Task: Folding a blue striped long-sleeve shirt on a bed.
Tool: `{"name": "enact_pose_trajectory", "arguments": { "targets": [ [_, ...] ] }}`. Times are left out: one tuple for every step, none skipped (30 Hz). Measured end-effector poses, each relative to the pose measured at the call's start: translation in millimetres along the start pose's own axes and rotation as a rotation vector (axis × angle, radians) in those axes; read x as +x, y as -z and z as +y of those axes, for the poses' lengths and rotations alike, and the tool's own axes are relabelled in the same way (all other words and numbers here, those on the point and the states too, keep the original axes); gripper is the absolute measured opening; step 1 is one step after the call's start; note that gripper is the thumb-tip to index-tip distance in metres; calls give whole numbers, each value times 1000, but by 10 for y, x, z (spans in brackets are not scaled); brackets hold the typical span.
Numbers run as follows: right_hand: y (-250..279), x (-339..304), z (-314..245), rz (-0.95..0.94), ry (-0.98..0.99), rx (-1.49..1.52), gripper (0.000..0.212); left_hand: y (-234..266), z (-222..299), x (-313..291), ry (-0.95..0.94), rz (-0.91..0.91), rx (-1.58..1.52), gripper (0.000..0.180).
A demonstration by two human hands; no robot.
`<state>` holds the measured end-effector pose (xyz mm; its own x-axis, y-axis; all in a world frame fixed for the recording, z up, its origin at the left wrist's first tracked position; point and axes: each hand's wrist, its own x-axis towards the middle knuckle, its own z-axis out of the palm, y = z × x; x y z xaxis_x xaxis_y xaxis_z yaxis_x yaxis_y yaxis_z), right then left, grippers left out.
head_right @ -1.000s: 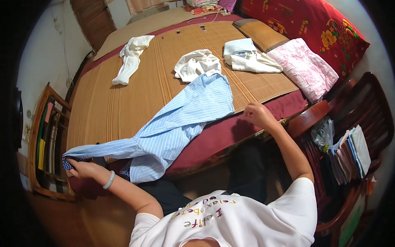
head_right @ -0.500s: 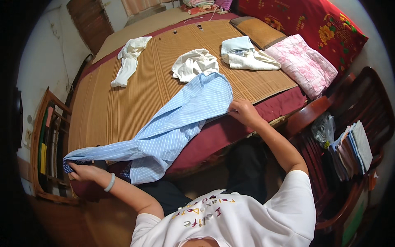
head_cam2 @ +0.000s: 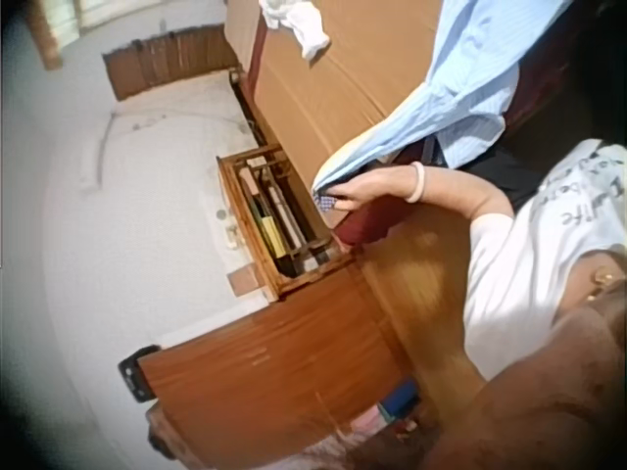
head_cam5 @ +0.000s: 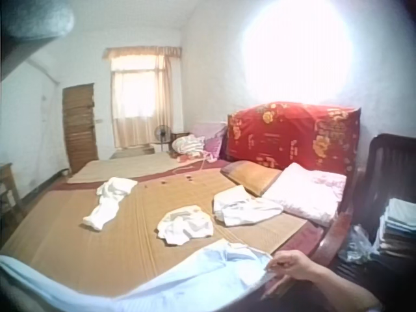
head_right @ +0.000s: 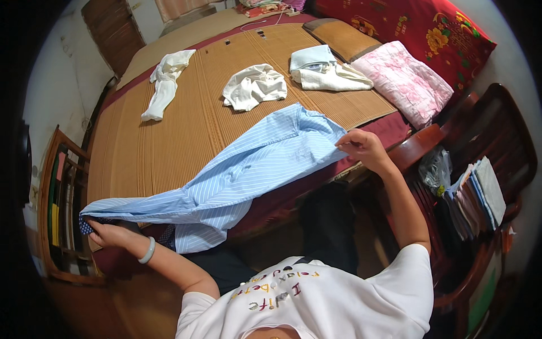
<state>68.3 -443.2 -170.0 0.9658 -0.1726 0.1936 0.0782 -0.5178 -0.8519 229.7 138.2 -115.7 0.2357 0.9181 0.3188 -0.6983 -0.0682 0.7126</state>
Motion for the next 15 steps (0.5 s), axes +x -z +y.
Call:
{"name": "enact_pose_trajectory", "arguments": {
  "targets": [
    [-28, 60, -7, 17, 27, -103, 8, -13, 4, -15, 1, -4, -2, 27],
    [-71, 119, -12, 14, 23, -138, 8, -18, 8, -19, -14, -10, -11, 28],
    [-131, 203, -25, 14, 25, -134, 8, -20, 13, -18, -31, -15, -19, 28],
    [-204, 294, -43, -15, 107, -236, 9, -15, 29, -16, -37, -14, -19, 28],
    [-278, 389, -49, -46, 191, -336, 10, -5, 49, -10, -38, -16, -28, 29],
    [-293, 437, 33, -38, 169, -328, 12, -33, -60, -81, -9, -27, -42, 29],
    [-368, 529, 40, -40, 171, -324, 12, -28, -52, -68, -13, -26, -41, 29],
    [-444, 623, 33, -51, 199, -346, 11, -16, -47, -54, -8, -30, -33, 29],
    [-504, 720, 49, -65, 228, -367, 10, -3, -33, -33, -4, -34, -25, 30],
    [-549, 830, 114, -102, 284, -385, 14, 4, -35, -18, -7, -31, -24, 30],
    [-587, 912, 175, -105, 286, -385, 14, 9, -43, -5, -8, -37, -31, 30],
    [-647, 986, 195, -140, 228, -368, 16, 16, -34, 6, -11, -41, -34, 30],
    [-698, 1045, 228, -174, 169, -351, 19, 16, -25, 5, -13, -39, -31, 30],
    [-744, 1096, 286, -178, 170, -351, 19, 7, -16, -8, -22, -44, -25, 29],
    [-794, 1146, 351, -189, 123, -346, 21, -3, -5, -14, -32, -49, -20, 29]
  ]
}}
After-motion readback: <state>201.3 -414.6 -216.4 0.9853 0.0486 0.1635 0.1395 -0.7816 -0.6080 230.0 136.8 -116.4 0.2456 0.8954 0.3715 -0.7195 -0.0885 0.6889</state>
